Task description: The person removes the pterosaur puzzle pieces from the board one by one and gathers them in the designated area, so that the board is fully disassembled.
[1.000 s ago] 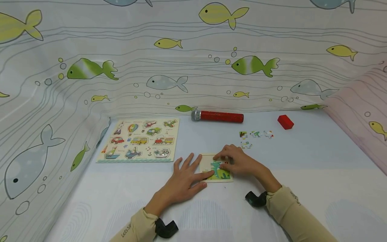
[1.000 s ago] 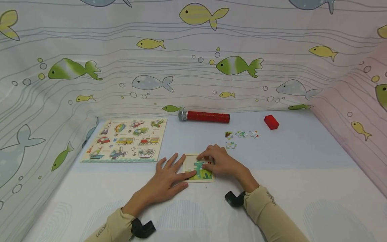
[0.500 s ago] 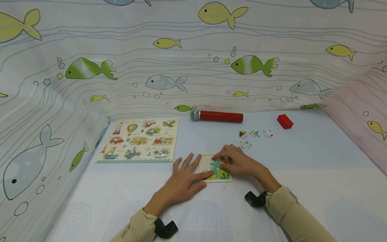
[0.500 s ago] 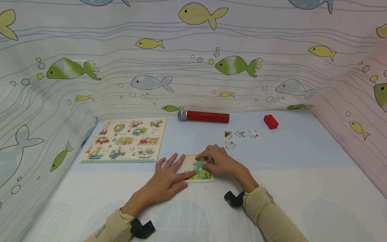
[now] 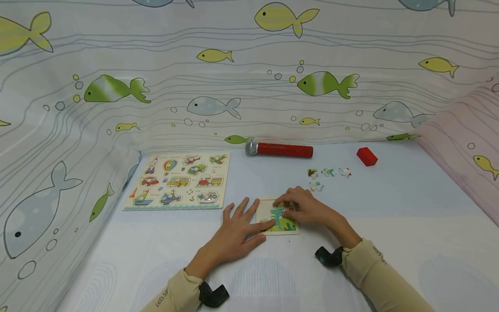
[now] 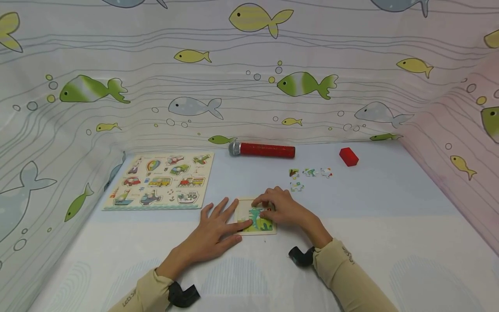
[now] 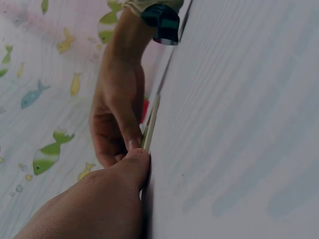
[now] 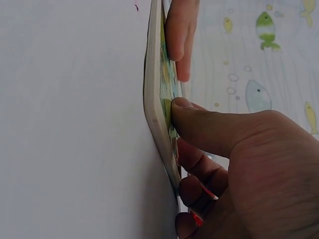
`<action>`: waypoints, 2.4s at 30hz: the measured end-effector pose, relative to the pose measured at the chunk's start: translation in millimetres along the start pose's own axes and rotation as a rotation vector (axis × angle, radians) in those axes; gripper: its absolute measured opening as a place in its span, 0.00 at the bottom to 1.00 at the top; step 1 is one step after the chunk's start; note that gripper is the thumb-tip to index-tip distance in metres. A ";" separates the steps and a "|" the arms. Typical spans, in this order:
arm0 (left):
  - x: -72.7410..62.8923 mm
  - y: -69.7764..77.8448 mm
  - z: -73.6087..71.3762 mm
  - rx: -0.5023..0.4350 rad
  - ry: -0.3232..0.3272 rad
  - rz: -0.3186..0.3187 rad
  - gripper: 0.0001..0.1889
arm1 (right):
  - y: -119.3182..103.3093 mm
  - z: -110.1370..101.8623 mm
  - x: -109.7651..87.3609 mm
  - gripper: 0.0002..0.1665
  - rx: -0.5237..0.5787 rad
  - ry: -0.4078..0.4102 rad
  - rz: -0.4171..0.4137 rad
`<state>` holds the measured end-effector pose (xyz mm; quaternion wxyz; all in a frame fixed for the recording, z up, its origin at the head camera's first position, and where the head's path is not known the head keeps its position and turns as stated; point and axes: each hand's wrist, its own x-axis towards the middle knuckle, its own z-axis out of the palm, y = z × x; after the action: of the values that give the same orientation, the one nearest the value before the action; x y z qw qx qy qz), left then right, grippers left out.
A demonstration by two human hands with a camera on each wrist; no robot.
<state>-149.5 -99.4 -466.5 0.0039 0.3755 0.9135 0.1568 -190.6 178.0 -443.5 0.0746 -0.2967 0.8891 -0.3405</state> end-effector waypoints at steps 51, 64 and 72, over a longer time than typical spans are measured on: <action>-0.7 0.8 0.8 -0.013 0.063 0.024 0.22 | -1.8 1.0 0.4 0.16 0.035 0.015 0.018; -0.4 1.2 0.6 -0.041 0.063 0.023 0.21 | -1.6 1.8 0.7 0.17 0.055 0.028 0.012; -0.8 1.0 1.2 -0.048 0.063 0.021 0.21 | -2.3 2.4 0.9 0.17 0.062 0.034 0.009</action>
<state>-148.2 -98.9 -467.5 -0.0174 0.3797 0.9051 0.1904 -189.5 174.8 -443.8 0.0703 -0.2843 0.8806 -0.3725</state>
